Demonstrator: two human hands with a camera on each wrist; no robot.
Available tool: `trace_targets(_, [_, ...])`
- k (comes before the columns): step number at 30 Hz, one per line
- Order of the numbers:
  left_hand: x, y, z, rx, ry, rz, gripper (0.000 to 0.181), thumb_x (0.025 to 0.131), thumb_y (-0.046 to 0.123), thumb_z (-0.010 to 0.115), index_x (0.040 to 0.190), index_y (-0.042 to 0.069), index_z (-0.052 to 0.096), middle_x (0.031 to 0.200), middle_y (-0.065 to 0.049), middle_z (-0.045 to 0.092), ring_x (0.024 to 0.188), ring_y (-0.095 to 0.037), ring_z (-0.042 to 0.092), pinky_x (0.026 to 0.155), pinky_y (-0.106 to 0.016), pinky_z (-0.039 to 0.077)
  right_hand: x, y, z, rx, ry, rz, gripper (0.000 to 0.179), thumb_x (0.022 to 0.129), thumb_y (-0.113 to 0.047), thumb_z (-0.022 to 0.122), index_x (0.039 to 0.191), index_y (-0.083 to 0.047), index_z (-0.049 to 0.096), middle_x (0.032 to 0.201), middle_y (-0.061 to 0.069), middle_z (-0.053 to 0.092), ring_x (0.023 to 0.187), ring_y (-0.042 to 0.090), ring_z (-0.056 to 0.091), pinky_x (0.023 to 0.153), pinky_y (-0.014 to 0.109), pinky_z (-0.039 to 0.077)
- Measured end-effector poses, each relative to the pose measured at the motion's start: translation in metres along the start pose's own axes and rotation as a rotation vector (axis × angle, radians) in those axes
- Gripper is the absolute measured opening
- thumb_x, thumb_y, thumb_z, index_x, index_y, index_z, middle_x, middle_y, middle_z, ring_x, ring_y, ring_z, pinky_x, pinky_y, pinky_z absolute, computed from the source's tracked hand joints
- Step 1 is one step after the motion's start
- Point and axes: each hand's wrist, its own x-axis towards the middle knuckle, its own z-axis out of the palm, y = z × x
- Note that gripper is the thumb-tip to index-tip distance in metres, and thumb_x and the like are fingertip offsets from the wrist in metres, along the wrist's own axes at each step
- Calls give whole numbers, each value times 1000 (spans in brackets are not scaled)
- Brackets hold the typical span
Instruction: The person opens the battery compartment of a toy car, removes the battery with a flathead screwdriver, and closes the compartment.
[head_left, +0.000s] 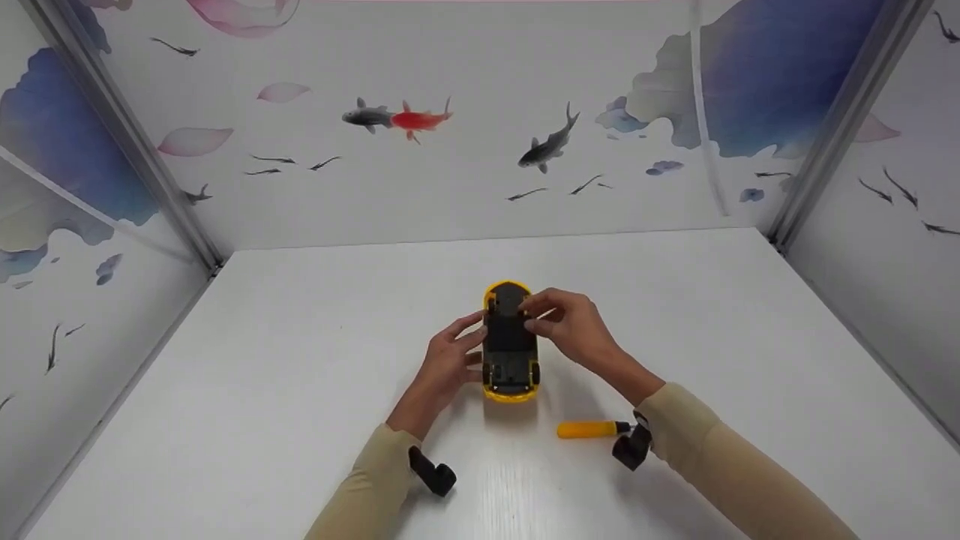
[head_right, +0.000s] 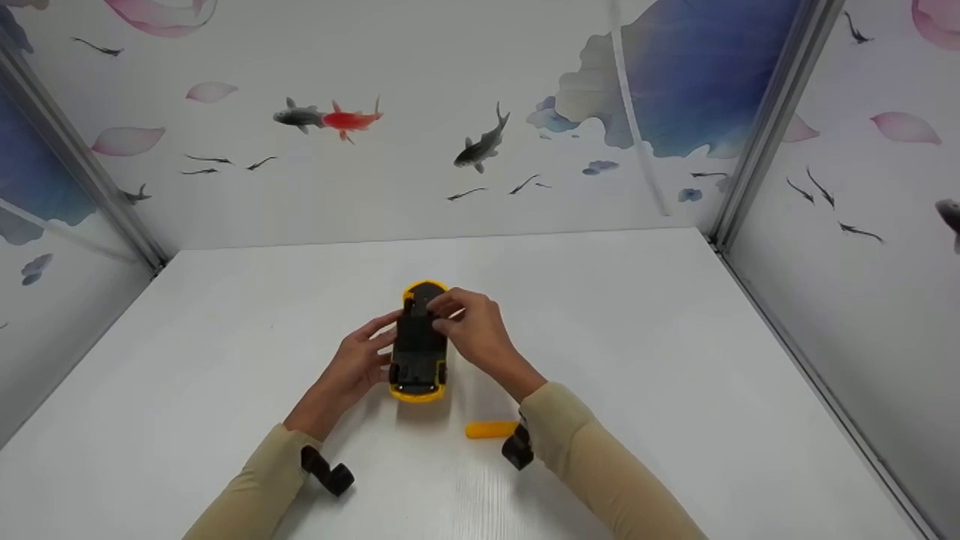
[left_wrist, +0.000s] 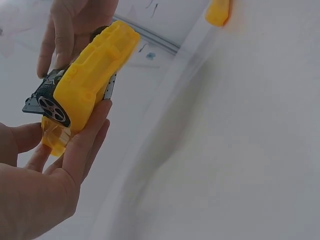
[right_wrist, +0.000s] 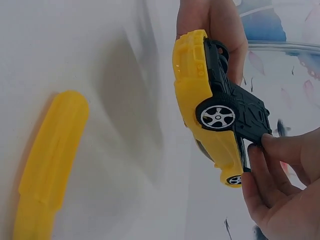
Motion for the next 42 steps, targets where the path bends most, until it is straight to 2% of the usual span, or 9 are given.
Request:
trace_targets(8, [-1, -1, 1, -12, 8, -1, 48, 102, 27, 58, 148, 20, 49, 144, -16, 57, 110, -29, 68, 82, -42, 61, 2, -2, -6, 47, 16, 31, 23, 95, -4, 65, 117, -10, 72, 114, 12, 71, 94, 27, 69, 90, 37, 59])
trace_targets(18, [0, 1, -1, -27, 24, 0, 49, 101, 25, 60, 148, 19, 49, 140, -17, 60, 105, -28, 69, 78, -41, 62, 5, -1, -30, 115, 15, 68, 27, 97, -9, 63, 123, -9, 69, 118, 15, 69, 99, 22, 69, 87, 32, 61])
trace_targets(31, [0, 3, -2, -32, 34, 7, 48, 102, 25, 57, 149, 19, 48, 139, -18, 59, 103, -27, 70, 79, -41, 62, 13, 21, -70, 119, 50, 135, 33, 98, -11, 62, 131, -5, 64, 125, 19, 64, 104, 23, 68, 88, 31, 60])
trace_targets(37, [0, 2, -1, -11, 61, -17, 47, 102, 27, 57, 148, 22, 49, 140, -16, 59, 108, -29, 69, 83, -43, 62, 12, 34, -85, 134, 66, 133, 34, 99, -10, 62, 132, -2, 62, 124, 20, 63, 97, 15, 69, 86, 28, 60])
trace_targets(42, [0, 3, -1, -6, 64, -18, 48, 102, 27, 58, 149, 21, 49, 140, -16, 59, 108, -28, 68, 82, -42, 62, 13, 44, -93, 164, 76, 164, 35, 99, -9, 62, 133, 0, 60, 124, 19, 62, 91, 8, 69, 84, 25, 60])
